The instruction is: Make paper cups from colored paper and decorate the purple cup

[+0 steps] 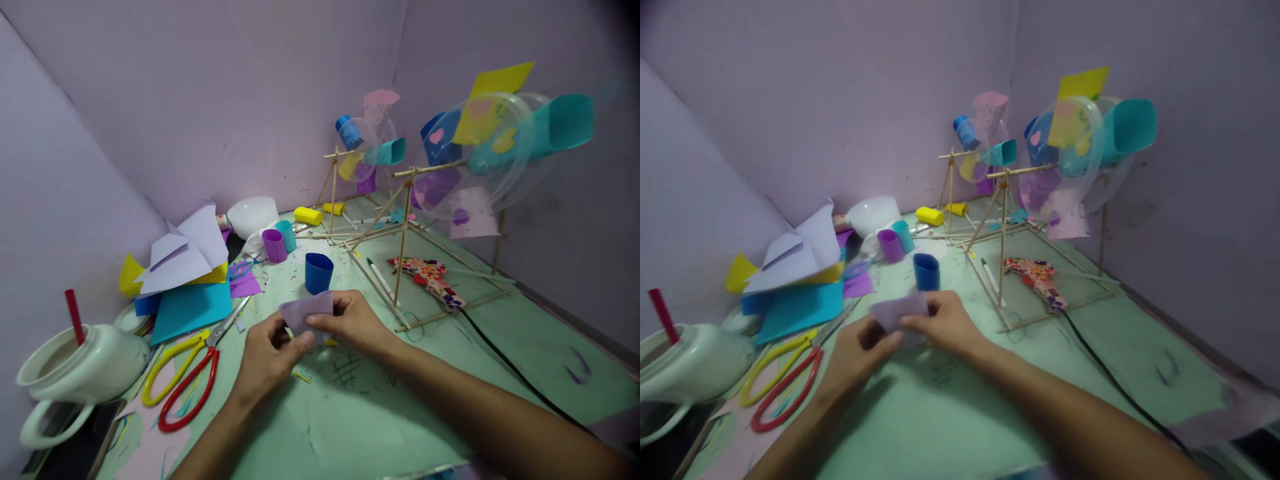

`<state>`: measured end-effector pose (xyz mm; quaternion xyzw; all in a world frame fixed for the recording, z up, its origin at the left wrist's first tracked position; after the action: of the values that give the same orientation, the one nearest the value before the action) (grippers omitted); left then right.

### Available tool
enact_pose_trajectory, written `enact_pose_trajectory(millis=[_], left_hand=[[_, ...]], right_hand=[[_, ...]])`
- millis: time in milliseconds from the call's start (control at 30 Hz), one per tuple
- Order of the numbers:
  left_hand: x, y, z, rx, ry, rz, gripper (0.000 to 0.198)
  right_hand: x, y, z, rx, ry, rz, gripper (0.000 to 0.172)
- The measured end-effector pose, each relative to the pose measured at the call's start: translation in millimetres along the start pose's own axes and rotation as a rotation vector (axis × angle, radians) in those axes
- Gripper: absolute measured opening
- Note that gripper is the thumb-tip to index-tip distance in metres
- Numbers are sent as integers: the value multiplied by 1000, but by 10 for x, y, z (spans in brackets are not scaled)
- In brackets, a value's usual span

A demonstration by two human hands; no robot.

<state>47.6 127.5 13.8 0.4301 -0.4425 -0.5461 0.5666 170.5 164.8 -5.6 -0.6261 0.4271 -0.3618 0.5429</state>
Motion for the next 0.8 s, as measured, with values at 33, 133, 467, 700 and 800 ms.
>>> enact_pose_trajectory(millis=[33,133,467,700,800], left_hand=[[1,63,70,-11,55,-43,25],[23,176,218,-59,182,-123,15],[53,114,149,-35,138,-53,23],[66,69,93,-26,125,-11,31],[30,99,74,-37,88,2,26]], right_hand=[[0,-8,0,12,-4,3,18],[12,15,-38,15,-41,-21,17],[32,120,-39,-29,-23,-78,30],[34,175,-40,-42,-30,-126,28],[19,210,-9,-48,-11,-145,25]])
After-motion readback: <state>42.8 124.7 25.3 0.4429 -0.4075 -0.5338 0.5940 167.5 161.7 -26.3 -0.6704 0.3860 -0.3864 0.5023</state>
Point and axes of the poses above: each hand's wrist, its own x-axis away from the middle knuckle, its own z-axis out of the back of the hand, y = z × x, the point moved 9 cm from there along -x, towards the middle knuckle, and after that the axes turned 1 degree about -y, right-handed, at the moved point
